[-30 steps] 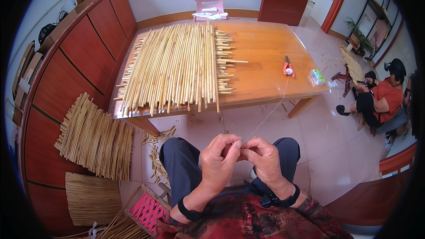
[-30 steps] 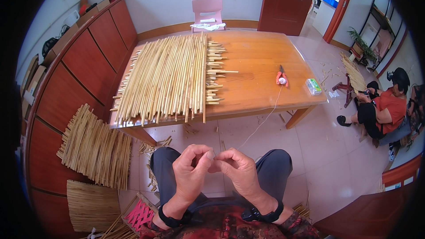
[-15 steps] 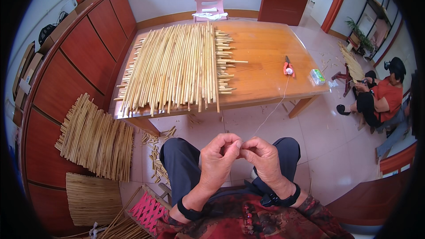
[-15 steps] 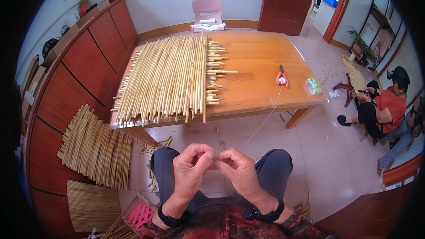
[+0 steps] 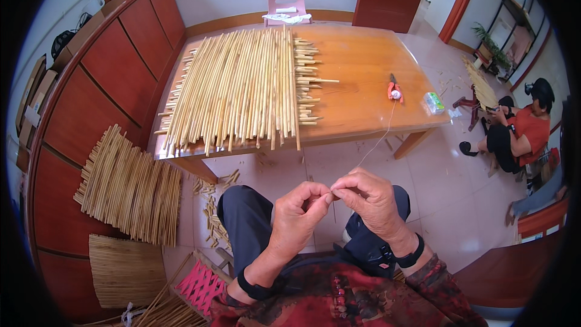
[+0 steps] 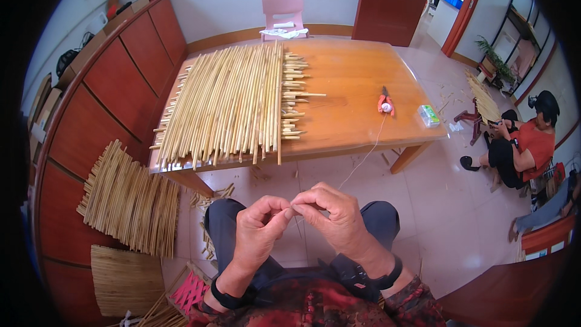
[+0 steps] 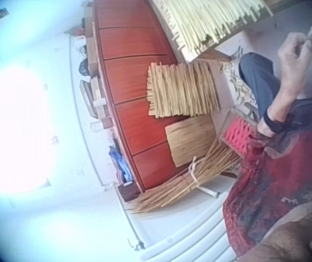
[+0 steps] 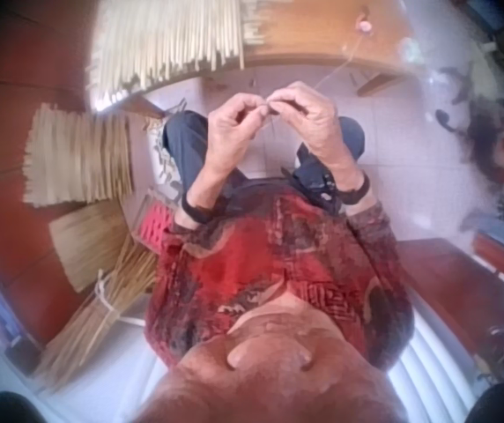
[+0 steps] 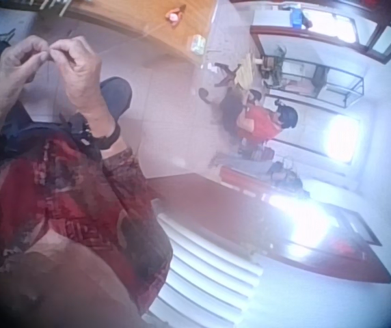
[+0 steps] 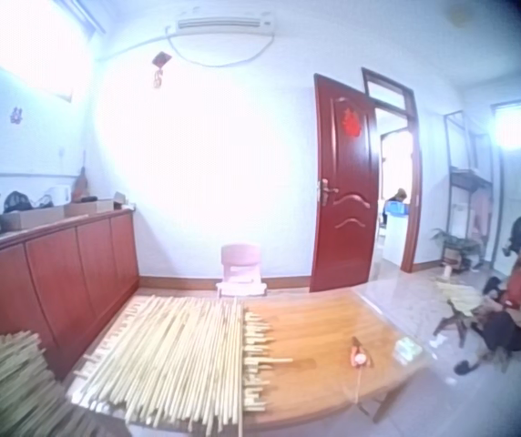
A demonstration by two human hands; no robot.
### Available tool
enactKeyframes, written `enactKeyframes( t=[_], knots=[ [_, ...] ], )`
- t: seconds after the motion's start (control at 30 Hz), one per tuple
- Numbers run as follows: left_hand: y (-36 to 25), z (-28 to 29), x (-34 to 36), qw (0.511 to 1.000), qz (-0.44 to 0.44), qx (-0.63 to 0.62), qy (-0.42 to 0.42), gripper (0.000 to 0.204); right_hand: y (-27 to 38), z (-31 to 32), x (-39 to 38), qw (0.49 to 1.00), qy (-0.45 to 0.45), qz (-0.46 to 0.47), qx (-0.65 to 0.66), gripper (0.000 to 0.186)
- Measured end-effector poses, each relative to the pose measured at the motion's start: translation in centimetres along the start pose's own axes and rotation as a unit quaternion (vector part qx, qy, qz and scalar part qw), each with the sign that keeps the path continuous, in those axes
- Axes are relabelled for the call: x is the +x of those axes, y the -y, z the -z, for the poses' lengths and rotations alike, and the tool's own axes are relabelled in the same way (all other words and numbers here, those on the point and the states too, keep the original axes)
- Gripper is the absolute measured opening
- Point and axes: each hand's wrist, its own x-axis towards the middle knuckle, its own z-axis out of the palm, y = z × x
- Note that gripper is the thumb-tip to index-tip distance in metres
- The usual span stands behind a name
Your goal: The person threads a needle and handles a thin string while wearing a thimble on their finger, with numerous bamboo sticks laid out on a table.
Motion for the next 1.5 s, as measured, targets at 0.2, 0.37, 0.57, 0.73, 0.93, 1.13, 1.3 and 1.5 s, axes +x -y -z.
enactKeyframes(
  t=[0.2,0.37,0.57,0.73,0.93,1.13,1.3,1.5],
  knots=[
    [0.2,0.2,0.0,1.000,-0.003,-0.008,0.017,0.003,0.0,0.2,0.4,0.997,0.015,0.045,-0.057,0.007],
    [0.2,0.3,0.3,0.999,0.004,-0.030,0.036,0.002,-0.1,-0.4,0.3,0.993,-0.017,0.072,-0.094,0.010],
    [0.4,0.0,0.3,0.996,0.021,-0.084,0.040,0.000,-1.5,-1.7,-0.7,0.996,-0.081,0.026,-0.013,0.011],
    [-0.1,-0.3,0.1,0.994,0.043,-0.093,0.032,0.003,-1.7,-2.0,-1.3,0.993,-0.091,-0.008,0.072,0.009],
    [0.2,-0.1,0.0,0.996,0.037,-0.080,0.033,0.004,-0.3,-1.9,-1.1,0.971,-0.101,-0.062,0.206,0.013],
    [0.1,-0.3,-0.1,0.998,0.006,-0.062,0.019,0.002,-1.0,-0.8,-1.0,0.998,-0.040,0.036,0.030,0.010],
    [0.3,-0.3,0.0,0.997,0.017,-0.070,0.030,0.002,-0.9,-1.2,-1.0,0.995,-0.073,0.058,-0.043,0.005],
    [0.1,-0.1,-0.1,0.998,0.012,-0.066,0.020,0.001,-1.2,-0.2,-0.9,0.954,-0.095,-0.135,0.250,0.010]
  ],
)
